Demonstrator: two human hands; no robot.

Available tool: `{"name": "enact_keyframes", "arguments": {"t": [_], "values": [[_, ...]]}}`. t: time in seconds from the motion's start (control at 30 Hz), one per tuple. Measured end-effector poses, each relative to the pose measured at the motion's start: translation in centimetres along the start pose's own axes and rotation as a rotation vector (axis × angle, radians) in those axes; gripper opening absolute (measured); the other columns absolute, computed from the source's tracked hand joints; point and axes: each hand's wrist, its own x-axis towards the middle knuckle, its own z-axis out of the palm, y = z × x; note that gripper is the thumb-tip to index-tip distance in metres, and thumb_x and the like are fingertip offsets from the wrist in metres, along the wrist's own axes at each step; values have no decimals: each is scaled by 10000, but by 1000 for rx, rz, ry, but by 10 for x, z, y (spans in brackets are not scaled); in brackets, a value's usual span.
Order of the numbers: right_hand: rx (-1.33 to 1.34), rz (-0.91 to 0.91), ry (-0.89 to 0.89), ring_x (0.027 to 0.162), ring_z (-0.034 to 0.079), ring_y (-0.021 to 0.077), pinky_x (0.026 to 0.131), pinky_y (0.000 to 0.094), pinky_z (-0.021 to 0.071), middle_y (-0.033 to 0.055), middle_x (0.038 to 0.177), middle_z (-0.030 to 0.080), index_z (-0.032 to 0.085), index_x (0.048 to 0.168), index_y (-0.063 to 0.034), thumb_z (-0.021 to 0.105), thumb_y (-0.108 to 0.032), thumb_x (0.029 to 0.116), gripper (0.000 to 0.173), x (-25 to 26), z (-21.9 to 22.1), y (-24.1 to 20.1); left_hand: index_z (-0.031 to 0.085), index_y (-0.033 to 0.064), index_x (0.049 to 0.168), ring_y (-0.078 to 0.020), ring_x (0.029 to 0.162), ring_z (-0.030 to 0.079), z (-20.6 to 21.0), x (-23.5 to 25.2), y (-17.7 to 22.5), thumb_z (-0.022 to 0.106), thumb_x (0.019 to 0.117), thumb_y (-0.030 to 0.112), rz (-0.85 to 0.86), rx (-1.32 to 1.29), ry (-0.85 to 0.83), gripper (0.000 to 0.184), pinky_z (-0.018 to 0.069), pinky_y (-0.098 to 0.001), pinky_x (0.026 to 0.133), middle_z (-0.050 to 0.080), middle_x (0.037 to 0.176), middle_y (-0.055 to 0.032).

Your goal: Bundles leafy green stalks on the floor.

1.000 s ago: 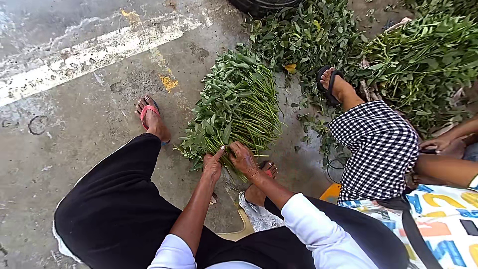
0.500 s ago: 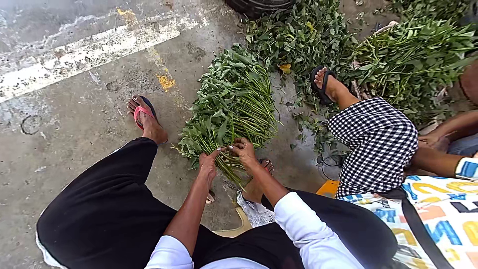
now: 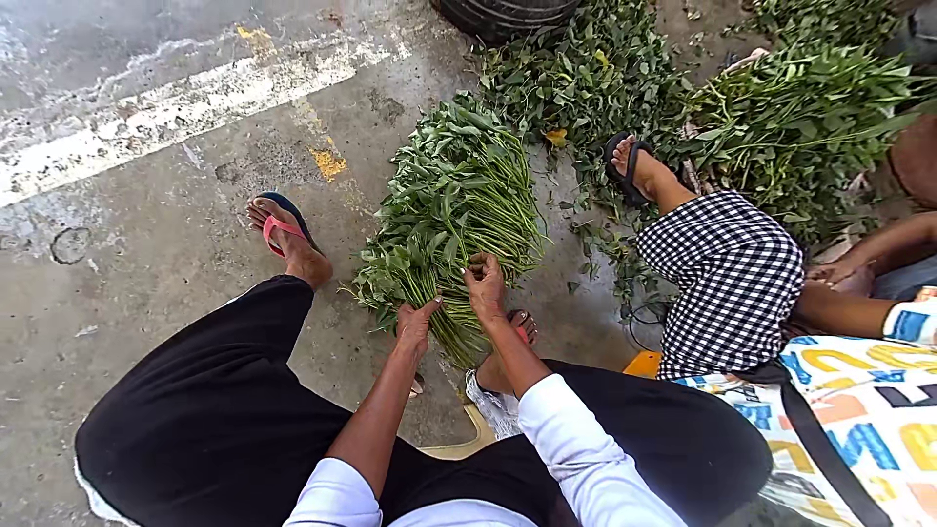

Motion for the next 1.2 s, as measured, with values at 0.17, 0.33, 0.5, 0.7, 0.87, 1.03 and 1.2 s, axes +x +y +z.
{"name": "enact_keyframes", "arguments": {"t": [0.17,0.33,0.5,0.7,0.87,1.03,1.2], "values": [[-176,46,-116,1017,685,384,924,566,537,233,1090,700,669,1152,32,695,-61,957,218,17,-12,10,581,-91,1196,-208,851,714,3,-6,-8,683,923,-64,37,40,-47,293,605,-350,803,720,998,-175],[231,291,-317,964,642,266,868,465,531,202,1118,669,640,1235,39,547,-137,1058,266,3,16,1,564,-91,1235,-204,922,692,6,-11,-19,714,920,-24,-59,180,-58,355,588,-346,840,684,1062,-190],[537,406,-425,879,600,159,778,354,529,100,1084,634,608,1276,-30,547,-251,1077,303,-6,10,12,547,-80,1276,-237,953,694,2,-6,-17,740,909,0,-98,151,-10,422,592,-380,858,677,1103,-212],[703,438,-454,764,616,139,700,334,558,44,925,638,621,1099,-32,657,-26,975,129,-3,-11,23,567,-71,1226,-218,894,700,1,-9,-7,741,910,14,-164,198,-113,371,600,-367,815,690,1039,-181],[946,427,-257,773,647,155,722,360,586,44,928,661,614,1053,-74,606,-29,1007,65,5,-34,22,556,-75,1206,-246,715,707,3,-10,16,644,973,-3,-110,66,-70,259,634,-398,677,691,943,-174],[794,286,-178,727,653,102,608,248,554,45,968,699,652,1056,-62,646,-28,985,78,3,-46,14,505,-59,1253,-215,641,674,-2,-5,31,611,1009,28,69,-54,184,280,620,-359,621,644,908,-160],[532,130,-191,778,636,128,670,296,559,89,1006,684,665,1073,-9,725,-27,929,158,-13,-26,5,585,-53,1176,-203,687,675,3,-14,36,616,988,-18,120,-19,88,193,615,-346,665,666,908,-142]]}}
